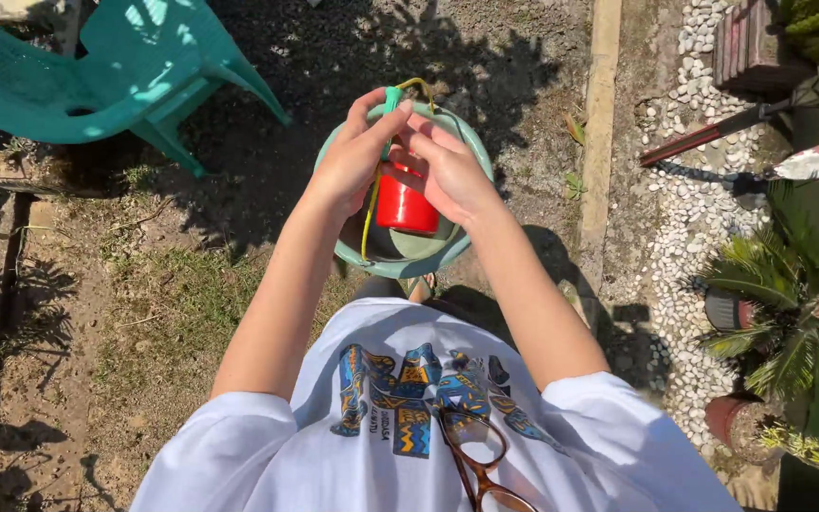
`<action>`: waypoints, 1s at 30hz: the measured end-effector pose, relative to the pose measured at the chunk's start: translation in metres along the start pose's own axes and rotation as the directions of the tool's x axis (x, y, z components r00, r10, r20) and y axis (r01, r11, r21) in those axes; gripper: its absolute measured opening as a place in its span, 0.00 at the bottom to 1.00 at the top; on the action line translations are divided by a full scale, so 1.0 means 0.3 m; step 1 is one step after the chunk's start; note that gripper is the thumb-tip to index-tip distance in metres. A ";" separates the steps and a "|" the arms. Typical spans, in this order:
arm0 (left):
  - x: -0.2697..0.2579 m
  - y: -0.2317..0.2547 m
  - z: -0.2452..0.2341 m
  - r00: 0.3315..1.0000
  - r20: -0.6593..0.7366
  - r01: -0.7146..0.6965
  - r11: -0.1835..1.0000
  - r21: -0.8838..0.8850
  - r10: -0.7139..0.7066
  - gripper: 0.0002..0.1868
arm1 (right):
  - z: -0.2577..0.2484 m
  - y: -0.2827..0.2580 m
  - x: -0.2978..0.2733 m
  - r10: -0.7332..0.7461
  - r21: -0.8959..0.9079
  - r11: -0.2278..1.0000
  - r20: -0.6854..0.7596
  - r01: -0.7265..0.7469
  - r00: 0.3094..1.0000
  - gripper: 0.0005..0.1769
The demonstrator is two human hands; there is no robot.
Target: Filling a bucket with water from a vat and using a ladle to water garden plants and a stone path.
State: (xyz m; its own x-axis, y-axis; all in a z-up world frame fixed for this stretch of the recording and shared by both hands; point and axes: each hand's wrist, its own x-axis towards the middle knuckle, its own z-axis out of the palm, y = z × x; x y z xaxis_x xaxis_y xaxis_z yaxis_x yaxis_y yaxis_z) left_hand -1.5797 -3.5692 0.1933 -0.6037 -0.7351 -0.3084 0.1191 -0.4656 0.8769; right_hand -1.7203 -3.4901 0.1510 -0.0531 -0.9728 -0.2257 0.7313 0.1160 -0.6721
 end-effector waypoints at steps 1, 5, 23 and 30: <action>0.071 0.016 0.018 1.000 -0.006 0.014 1.000 -0.002 -0.014 0.38 | -0.001 -0.057 0.052 0.011 0.008 1.000 -0.008 -0.011 1.000 0.24; 0.448 0.140 0.087 0.997 0.010 -0.077 0.996 -0.048 0.078 0.38 | -0.053 -0.319 0.366 -0.001 -0.022 1.000 -0.037 0.000 0.999 0.16; 2.145 0.500 0.240 0.997 0.064 0.045 0.987 -0.156 -0.035 0.46 | -0.595 -1.097 1.633 -0.030 0.017 0.999 -0.194 0.033 0.981 0.24; 2.947 0.681 0.308 0.994 0.096 -0.047 0.994 -0.097 0.056 0.31 | -0.809 -1.514 2.282 -0.093 -0.002 0.996 -0.062 0.093 0.994 0.17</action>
State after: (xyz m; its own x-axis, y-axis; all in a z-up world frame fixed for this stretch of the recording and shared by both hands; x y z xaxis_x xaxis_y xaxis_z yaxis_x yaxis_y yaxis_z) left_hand -2.1620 -4.2686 0.1338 -0.6689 -0.7095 -0.2216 0.2232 -0.4761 0.8506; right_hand -2.2539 -4.1602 0.1305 -0.1625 -0.9650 -0.2056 0.7218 0.0258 -0.6916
